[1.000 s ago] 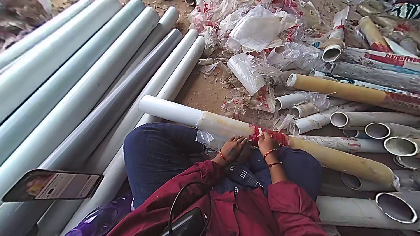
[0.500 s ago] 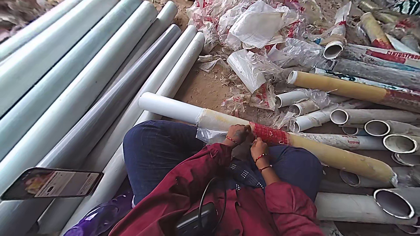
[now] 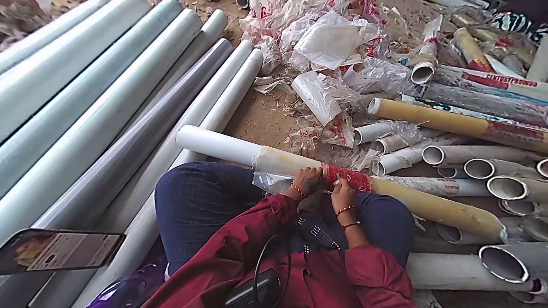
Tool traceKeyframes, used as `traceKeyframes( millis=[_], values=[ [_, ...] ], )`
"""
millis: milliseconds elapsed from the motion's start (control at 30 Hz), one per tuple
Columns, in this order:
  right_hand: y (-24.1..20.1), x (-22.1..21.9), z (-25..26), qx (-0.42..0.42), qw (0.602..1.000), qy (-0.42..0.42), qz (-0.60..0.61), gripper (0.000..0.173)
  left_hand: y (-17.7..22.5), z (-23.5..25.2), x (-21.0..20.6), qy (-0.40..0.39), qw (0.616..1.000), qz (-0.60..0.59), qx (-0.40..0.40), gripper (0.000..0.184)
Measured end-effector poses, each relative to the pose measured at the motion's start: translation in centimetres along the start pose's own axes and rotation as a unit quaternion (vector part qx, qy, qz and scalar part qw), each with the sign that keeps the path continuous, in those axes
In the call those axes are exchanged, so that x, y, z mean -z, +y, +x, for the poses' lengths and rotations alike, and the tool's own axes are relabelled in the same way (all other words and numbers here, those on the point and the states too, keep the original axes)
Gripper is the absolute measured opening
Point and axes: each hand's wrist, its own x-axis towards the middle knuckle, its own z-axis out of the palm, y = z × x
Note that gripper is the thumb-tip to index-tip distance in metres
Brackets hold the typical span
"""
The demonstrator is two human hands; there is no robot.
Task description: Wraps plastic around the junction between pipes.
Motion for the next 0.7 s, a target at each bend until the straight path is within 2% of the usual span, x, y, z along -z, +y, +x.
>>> traceKeyframes(
  millis=[100,200,267,433,500,633,700],
  values=[
    [0.7,-0.4,4.0,0.024,0.994,0.105,0.000,0.039,1.7,-0.5,0.4,-0.042,0.999,0.029,0.013,0.043],
    [0.4,-1.0,7.5,0.046,0.993,0.075,-0.072,0.039,1.5,-0.5,0.2,-0.034,0.999,0.021,0.018,0.039],
    [0.4,-1.7,9.0,0.058,0.991,0.050,-0.112,0.040,1.2,-0.5,0.1,-0.045,0.998,0.032,-0.018,0.037],
    [1.4,-3.0,10.0,0.080,0.991,0.094,-0.051,0.038,0.0,-3.1,-3.5,-0.056,0.985,0.115,-0.119,0.032],
    [1.6,-3.1,10.5,0.074,0.992,0.092,-0.043,0.037,-0.8,-4.8,-5.3,-0.073,0.981,0.130,-0.125,0.033],
    [1.2,-2.8,11.0,0.065,0.993,0.087,-0.035,0.037,-2.6,-6.5,-7.4,0.031,0.981,0.098,-0.161,0.038],
    [1.0,-2.3,10.7,0.058,0.994,0.082,-0.039,0.038,-3.9,-7.7,-7.9,0.129,0.953,0.091,-0.258,0.038]
  ],
)
